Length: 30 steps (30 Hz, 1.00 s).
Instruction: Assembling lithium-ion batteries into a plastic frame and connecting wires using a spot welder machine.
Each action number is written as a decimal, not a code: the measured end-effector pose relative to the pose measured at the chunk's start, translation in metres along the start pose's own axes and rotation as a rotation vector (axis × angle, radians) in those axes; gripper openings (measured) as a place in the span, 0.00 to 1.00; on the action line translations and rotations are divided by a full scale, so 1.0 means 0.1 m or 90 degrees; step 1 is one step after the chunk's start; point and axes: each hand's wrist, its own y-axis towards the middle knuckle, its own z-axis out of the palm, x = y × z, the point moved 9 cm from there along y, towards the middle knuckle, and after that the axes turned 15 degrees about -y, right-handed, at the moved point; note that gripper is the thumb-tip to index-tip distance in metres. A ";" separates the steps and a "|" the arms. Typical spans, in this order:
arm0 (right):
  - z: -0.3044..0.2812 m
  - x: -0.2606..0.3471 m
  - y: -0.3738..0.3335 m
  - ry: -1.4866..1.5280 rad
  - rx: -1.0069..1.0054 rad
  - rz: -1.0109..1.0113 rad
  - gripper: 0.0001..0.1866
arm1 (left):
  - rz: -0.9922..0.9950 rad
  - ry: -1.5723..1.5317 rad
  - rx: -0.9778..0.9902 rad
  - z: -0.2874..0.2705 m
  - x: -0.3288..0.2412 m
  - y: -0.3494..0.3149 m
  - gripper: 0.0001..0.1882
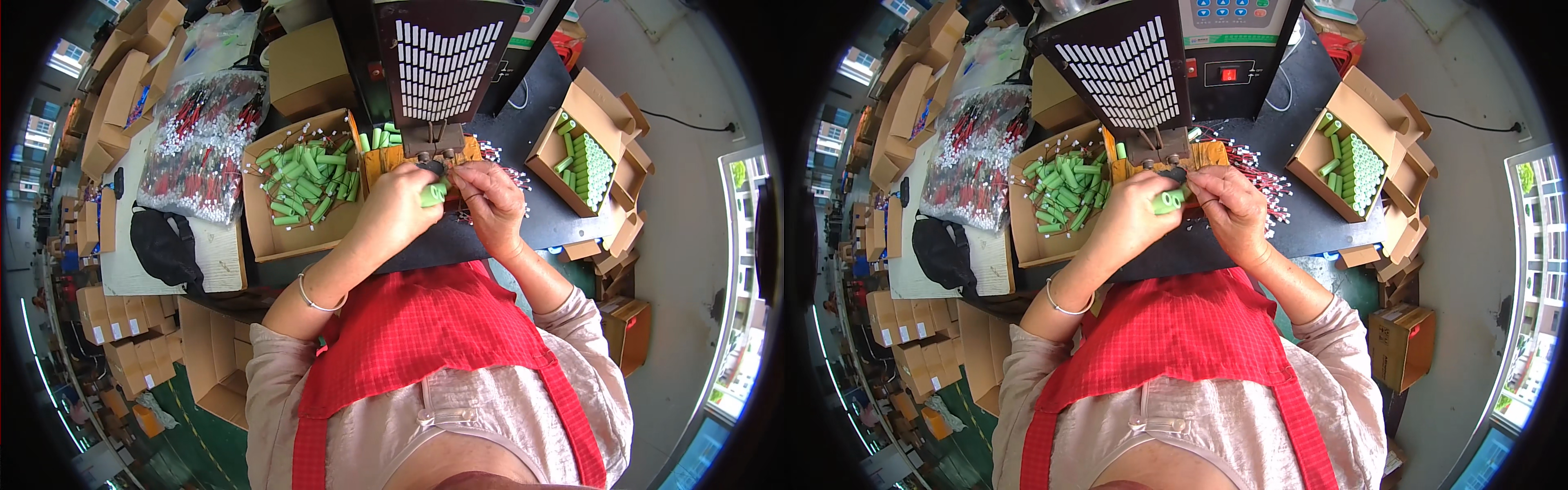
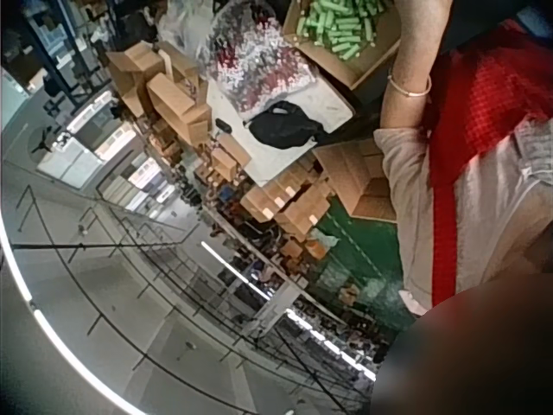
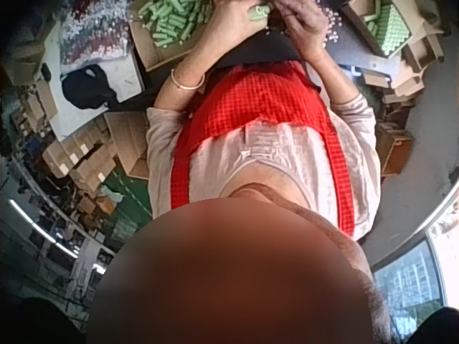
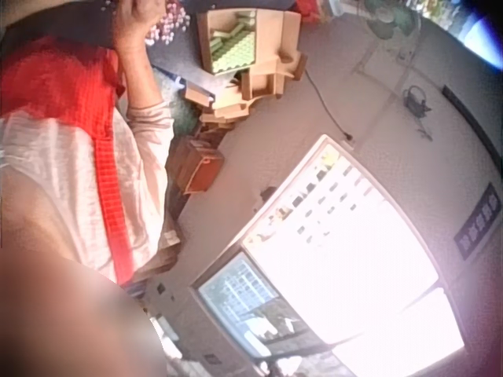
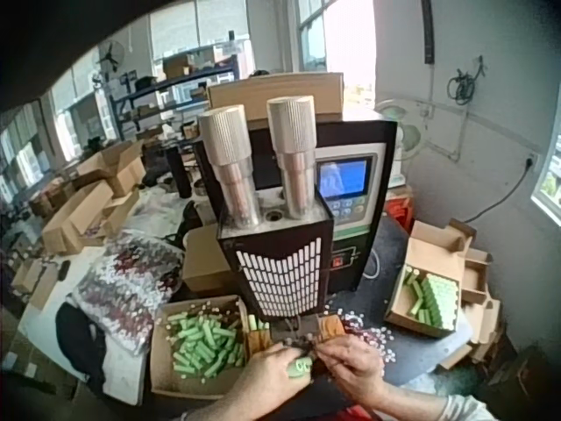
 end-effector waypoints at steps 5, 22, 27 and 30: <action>0.04 -0.07 -0.05 0.078 0.019 0.090 0.06 | 0.040 -0.096 -0.159 -0.24 0.06 -0.08 0.12; 0.42 -0.44 -0.27 0.516 0.116 0.572 0.07 | 0.087 -0.066 -0.214 -0.18 0.07 -0.07 0.10; 0.50 -0.43 -0.26 0.495 0.153 0.570 0.09 | 0.051 -0.038 -0.234 -0.19 0.09 -0.08 0.09; 0.45 -0.39 -0.23 0.492 0.156 0.569 0.10 | 0.052 -0.047 -0.222 -0.18 0.12 -0.07 0.08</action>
